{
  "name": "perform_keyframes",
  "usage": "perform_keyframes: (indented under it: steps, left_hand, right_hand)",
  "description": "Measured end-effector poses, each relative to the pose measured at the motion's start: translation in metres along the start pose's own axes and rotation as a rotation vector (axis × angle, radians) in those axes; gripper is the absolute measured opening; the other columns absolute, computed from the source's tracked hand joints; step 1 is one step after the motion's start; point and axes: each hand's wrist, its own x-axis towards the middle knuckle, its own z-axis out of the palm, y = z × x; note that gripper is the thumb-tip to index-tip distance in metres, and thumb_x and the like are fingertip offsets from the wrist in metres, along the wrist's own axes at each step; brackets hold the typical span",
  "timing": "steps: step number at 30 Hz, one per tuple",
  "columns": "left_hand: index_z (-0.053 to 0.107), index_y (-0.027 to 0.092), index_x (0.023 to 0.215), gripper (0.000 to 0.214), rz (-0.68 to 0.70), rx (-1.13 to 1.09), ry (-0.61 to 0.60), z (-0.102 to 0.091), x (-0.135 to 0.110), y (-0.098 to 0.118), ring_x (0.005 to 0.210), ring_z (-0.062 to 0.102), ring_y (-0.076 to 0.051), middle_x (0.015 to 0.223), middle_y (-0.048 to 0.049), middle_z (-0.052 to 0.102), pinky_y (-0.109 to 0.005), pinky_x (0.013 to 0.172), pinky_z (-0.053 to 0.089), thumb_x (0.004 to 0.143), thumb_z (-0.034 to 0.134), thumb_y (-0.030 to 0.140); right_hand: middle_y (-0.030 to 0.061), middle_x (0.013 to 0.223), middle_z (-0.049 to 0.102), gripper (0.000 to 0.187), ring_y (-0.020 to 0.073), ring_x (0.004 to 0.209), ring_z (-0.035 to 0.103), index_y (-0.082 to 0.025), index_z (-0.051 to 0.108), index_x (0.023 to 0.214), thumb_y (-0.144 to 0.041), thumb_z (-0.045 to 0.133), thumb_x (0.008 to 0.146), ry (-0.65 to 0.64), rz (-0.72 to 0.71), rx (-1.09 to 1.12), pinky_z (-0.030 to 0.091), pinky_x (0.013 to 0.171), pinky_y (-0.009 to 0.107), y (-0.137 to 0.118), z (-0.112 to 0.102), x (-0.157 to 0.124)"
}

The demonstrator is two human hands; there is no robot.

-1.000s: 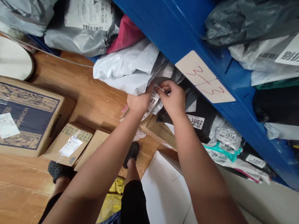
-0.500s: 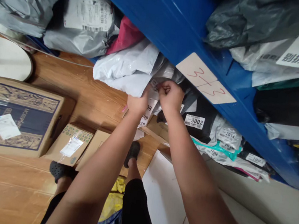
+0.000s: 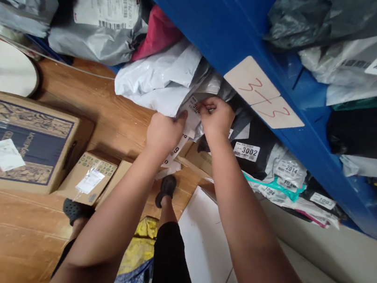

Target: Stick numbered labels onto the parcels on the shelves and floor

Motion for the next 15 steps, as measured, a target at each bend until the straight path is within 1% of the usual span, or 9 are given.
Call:
perform_keyframes:
  steps: [3,5,7,9,11,12,13,15]
  left_hand:
    - [0.059,0.021,0.062,0.022,0.085,0.228,-0.033,-0.016,-0.003,0.015,0.065,0.049,-0.021,0.058,-0.0028,0.052,-0.028,0.061,0.037,0.075,0.065,0.038]
    - [0.058,0.020,0.059,0.026,0.125,0.282,-0.076,-0.026,-0.007,0.026,0.059,0.047,-0.019,0.051,-0.0010,0.045,-0.027,0.058,0.034,0.077,0.064,0.038]
    - [0.060,0.020,0.061,0.027,0.219,0.271,-0.132,-0.031,-0.010,0.034,0.056,0.044,-0.018,0.050,0.0006,0.042,-0.026,0.057,0.031,0.080,0.062,0.040]
    - [0.062,0.021,0.068,0.025,0.329,0.200,-0.214,-0.029,-0.009,0.036,0.054,0.042,-0.016,0.051,0.0020,0.042,-0.025,0.057,0.031,0.083,0.061,0.040]
    - [0.063,0.020,0.071,0.021,0.376,0.077,-0.283,-0.024,-0.005,0.033,0.054,0.041,-0.014,0.054,0.0030,0.044,-0.024,0.059,0.032,0.084,0.061,0.036]
    - [0.062,0.020,0.070,0.020,0.362,0.006,-0.302,-0.022,-0.002,0.030,0.055,0.041,-0.013,0.055,0.0032,0.045,-0.024,0.060,0.033,0.084,0.063,0.035]
    - [0.061,0.019,0.068,0.021,0.327,-0.063,-0.316,-0.020,0.001,0.028,0.056,0.041,-0.013,0.057,0.0031,0.046,-0.024,0.061,0.033,0.082,0.065,0.034]
    - [0.059,0.018,0.063,0.023,0.225,-0.182,-0.348,-0.019,0.008,0.024,0.060,0.044,-0.013,0.059,0.0025,0.048,-0.023,0.062,0.034,0.078,0.070,0.031]
  right_hand:
    - [0.0054,0.078,0.071,0.010,0.0219,0.074,0.067,-0.020,0.066,0.078,-0.022,0.058,0.084,-0.022,0.019,-0.048,0.053,0.075,0.036,-0.003,-0.001,0.001]
    - [0.0075,0.082,0.070,0.011,0.0239,0.082,0.067,-0.019,0.065,0.081,-0.020,0.056,0.086,-0.040,0.009,-0.102,0.053,0.082,0.039,-0.006,-0.004,-0.001]
    - [0.0124,0.096,0.069,0.010,0.0279,0.095,0.065,-0.017,0.065,0.091,-0.020,0.056,0.087,-0.002,-0.001,-0.152,0.050,0.090,0.043,-0.008,-0.009,-0.004]
    - [0.0183,0.113,0.063,0.021,0.0337,0.111,0.059,-0.014,0.063,0.105,-0.022,0.058,0.087,0.087,-0.020,-0.183,0.046,0.097,0.050,-0.010,-0.017,-0.006]
    - [0.0200,0.123,0.058,0.030,0.0379,0.122,0.051,-0.013,0.059,0.116,-0.025,0.056,0.089,0.143,-0.093,-0.186,0.040,0.102,0.057,-0.011,-0.025,-0.003]
    - [0.0181,0.125,0.058,0.030,0.0382,0.125,0.049,-0.015,0.058,0.118,-0.025,0.055,0.090,0.122,-0.164,-0.182,0.038,0.103,0.059,-0.011,-0.028,0.001]
    - [0.0149,0.126,0.058,0.030,0.0370,0.126,0.048,-0.017,0.058,0.119,-0.024,0.054,0.090,0.070,-0.244,-0.182,0.038,0.104,0.058,-0.012,-0.030,0.007]
    - [0.0098,0.124,0.061,0.029,0.0334,0.124,0.051,-0.020,0.062,0.115,-0.017,0.055,0.087,-0.059,-0.377,-0.216,0.042,0.104,0.052,-0.012,-0.030,0.021]
